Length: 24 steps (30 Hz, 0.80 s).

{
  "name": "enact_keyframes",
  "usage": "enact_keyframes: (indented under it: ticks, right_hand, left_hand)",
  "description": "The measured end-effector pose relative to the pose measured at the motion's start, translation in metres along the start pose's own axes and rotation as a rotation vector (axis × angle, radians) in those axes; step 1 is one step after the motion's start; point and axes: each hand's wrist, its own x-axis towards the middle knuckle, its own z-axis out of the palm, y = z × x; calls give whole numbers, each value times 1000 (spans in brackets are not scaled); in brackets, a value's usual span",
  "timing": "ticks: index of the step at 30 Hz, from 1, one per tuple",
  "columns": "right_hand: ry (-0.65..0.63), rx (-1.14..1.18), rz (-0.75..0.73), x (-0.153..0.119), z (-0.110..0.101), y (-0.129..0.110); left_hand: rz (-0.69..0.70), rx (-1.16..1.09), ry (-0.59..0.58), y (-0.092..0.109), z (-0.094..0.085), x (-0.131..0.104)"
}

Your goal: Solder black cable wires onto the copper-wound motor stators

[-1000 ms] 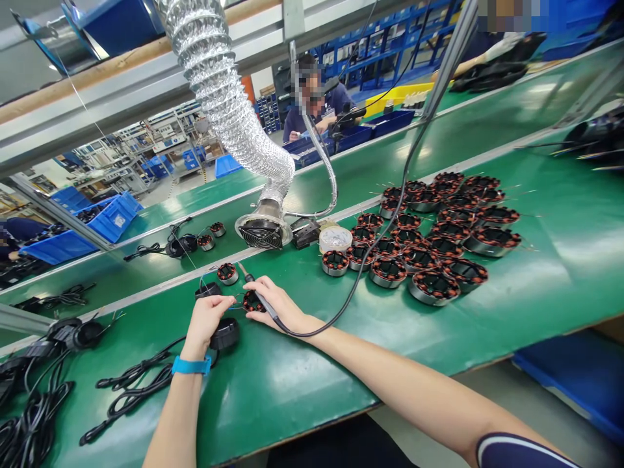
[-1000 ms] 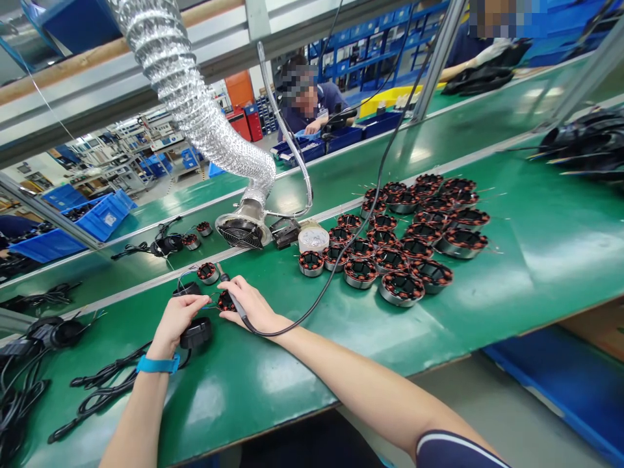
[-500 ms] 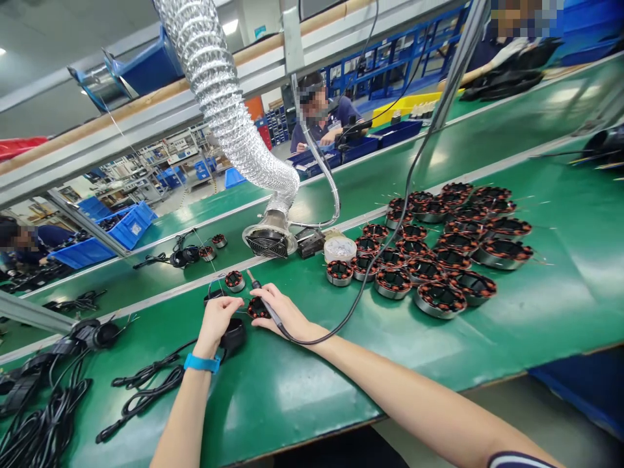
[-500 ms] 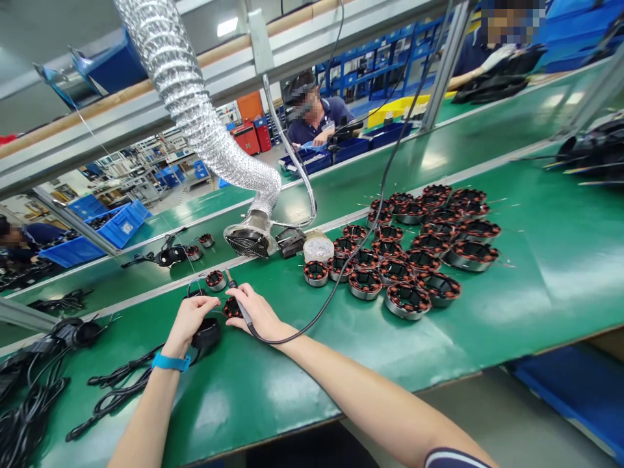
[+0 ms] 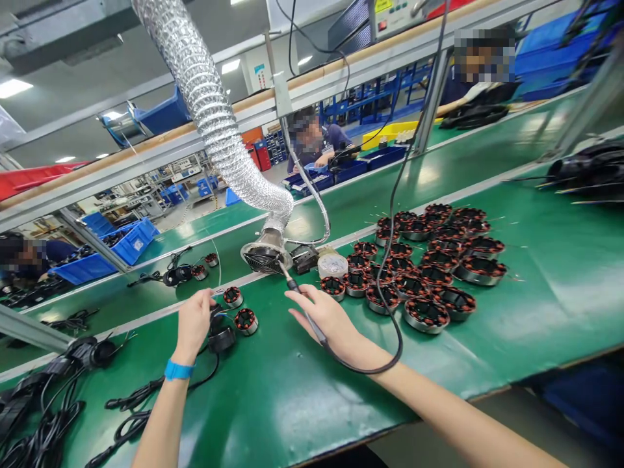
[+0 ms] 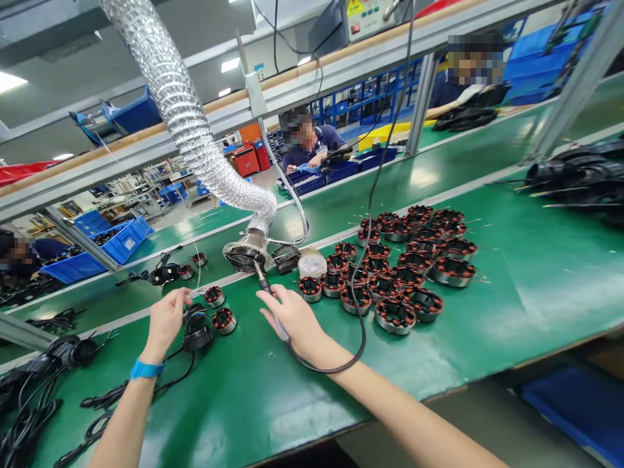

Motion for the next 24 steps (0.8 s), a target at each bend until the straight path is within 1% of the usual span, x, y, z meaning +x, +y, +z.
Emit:
enact_keyframes:
  ticks: [2, 3, 4, 5, 7, 10, 12, 14, 17, 20, 22, 24]
  right_hand:
    - [70, -68, 47, -14, -4, 19]
    - [112, -102, 75, -21, -5, 27]
    - [151, -136, 104, -27, -6, 35]
    - [185, -169, 131, -32, -8, 42]
    - [227, -225, 175, -40, -10, 52]
    - [229, -266, 211, -43, -13, 60]
    - [208, -257, 219, -42, -14, 63]
    - [175, -239, 224, -41, -14, 65]
    - [125, -238, 234, -41, -13, 66]
    - [116, -235, 236, -42, -13, 68]
    - [145, -233, 221, -43, -13, 71]
    - [182, -246, 204, -44, -12, 76]
  left_hand:
    - [145, 47, -227, 16, 6, -2]
    - [203, 110, -319, 23, 11, -3]
    - [253, 192, -382, 30, 16, -4]
    - [293, 281, -419, 36, 21, -5]
    - [342, 443, -457, 45, 29, -5]
    - [384, 600, -480, 51, 36, -4]
    - [376, 658, -495, 50, 37, -1]
    - [321, 694, -557, 45, 37, 4]
    - [248, 664, -678, 34, 38, 15]
    - [256, 571, -738, 29, 39, 23]
    - [267, 541, -714, 32, 40, 24]
    - [268, 536, -644, 36, 42, 24]
